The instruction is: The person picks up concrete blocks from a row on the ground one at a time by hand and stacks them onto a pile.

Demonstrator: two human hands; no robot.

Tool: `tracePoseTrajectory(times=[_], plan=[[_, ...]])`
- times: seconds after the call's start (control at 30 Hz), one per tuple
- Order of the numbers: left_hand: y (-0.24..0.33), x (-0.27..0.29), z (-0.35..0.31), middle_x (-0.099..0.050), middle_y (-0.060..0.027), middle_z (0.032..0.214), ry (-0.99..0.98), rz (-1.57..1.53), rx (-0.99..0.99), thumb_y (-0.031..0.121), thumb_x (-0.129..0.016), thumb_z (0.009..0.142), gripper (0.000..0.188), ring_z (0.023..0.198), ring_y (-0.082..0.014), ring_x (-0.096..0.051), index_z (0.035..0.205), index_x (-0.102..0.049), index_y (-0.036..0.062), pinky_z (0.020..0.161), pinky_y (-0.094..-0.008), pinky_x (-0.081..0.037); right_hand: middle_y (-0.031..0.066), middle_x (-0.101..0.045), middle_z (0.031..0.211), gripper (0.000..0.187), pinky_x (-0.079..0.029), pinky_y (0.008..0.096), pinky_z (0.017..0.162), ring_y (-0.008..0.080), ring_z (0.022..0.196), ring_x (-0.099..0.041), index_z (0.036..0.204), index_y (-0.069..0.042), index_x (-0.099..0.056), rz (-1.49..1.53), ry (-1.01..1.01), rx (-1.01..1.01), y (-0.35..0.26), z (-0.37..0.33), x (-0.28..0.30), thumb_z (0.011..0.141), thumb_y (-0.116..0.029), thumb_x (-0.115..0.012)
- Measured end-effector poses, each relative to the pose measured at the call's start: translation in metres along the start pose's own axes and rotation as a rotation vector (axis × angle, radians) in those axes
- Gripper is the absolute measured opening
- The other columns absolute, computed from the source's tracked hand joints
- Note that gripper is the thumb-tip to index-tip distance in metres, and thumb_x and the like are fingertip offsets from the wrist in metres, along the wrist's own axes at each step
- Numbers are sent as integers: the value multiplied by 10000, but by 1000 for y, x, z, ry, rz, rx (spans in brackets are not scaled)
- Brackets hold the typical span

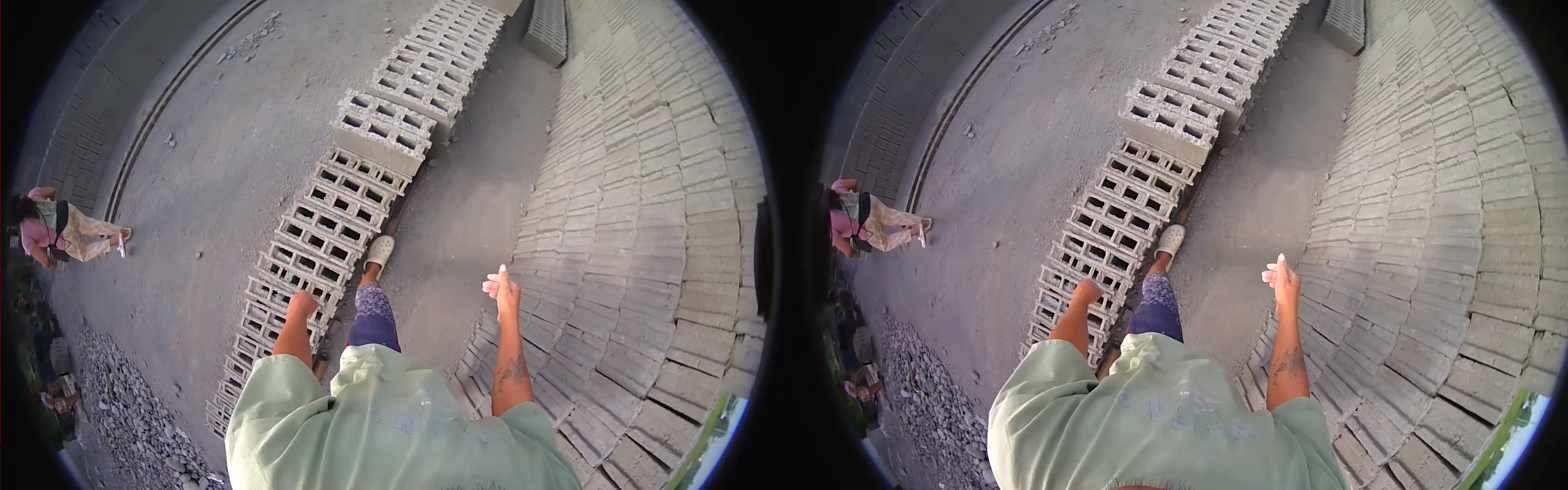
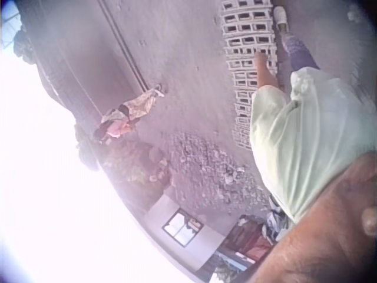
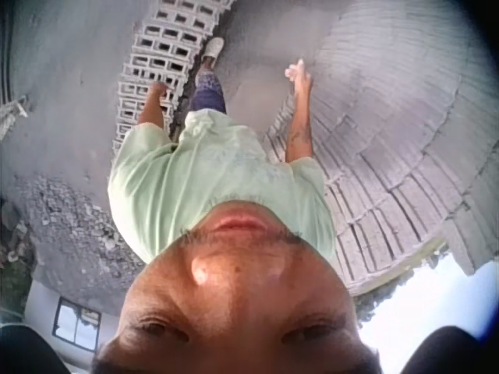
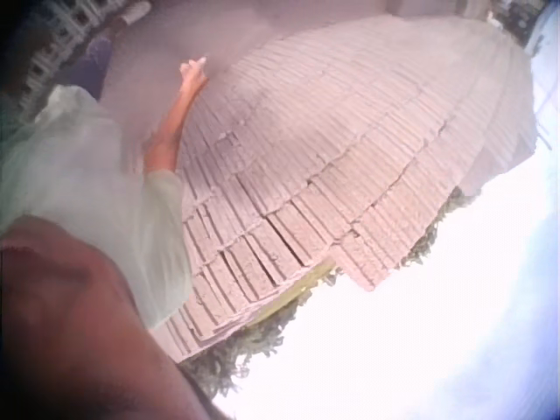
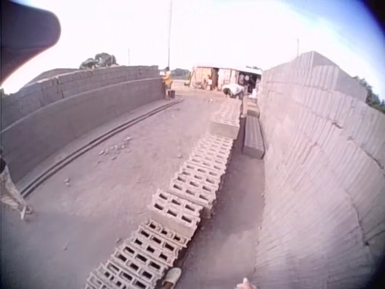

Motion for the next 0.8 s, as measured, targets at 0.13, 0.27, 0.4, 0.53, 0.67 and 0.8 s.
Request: tracePoseTrajectory(times=[0.13,0.27,0.4,0.53,0.67,0.8], plan=[[160,153,140,-615,-217,960,211,-225,-138,307,-564,725,319,931,-396,-574,927,-647,75,823,-452,-464,137,-658,833,634,-434,302,740,193,817,-613,917,58,-633,-337,9,-111,5,125,-78,808,-557,-520],[230,292,258,-604,-176,1057,472,-164,-178,325,-609,735,411,976,-345,-576,1072,-599,90,847,-456,-438,222,-584,1087,810,-393,357,909,304,1056,-542,1125,91,-533,-569,-127,-135,-22,237,-208,721,-609,-583],[280,366,358,-595,-178,1093,641,-155,-160,445,-654,706,592,1048,-350,-544,1118,-568,28,873,-455,-423,282,-495,1194,952,-364,377,961,361,1153,-466,1184,122,-463,-518,-28,-127,3,366,-288,645,-647,-622],[287,349,448,-597,-199,1070,297,20,-144,489,-650,681,576,1018,-364,-554,978,-632,-5,850,-423,-444,300,-521,1141,824,-416,391,888,341,1085,-525,1105,152,-503,-569,-76,-222,14,419,-353,639,-491,-720],[302,342,456,-609,-271,935,333,44,-293,326,-672,618,494,935,-393,-576,922,-618,-59,833,-409,-444,285,-616,851,494,-460,420,717,331,827,-622,805,144,-594,-552,31,-131,24,427,-355,641,-309,-702],[276,328,428,-603,-286,884,410,-119,-198,307,-666,630,445,894,-413,-577,887,-609,-52,806,-430,-443,275,-608,743,468,-452,423,622,318,690,-617,703,133,-573,-508,39,-40,50,413,-338,650,-314,-697]])
Point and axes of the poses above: each hand's wrist, its own z-axis towards the middle knuckle, its own x-axis out of the back of the hand, y = z × x, the point moved 10 cm from there along z, towards the middle knuckle
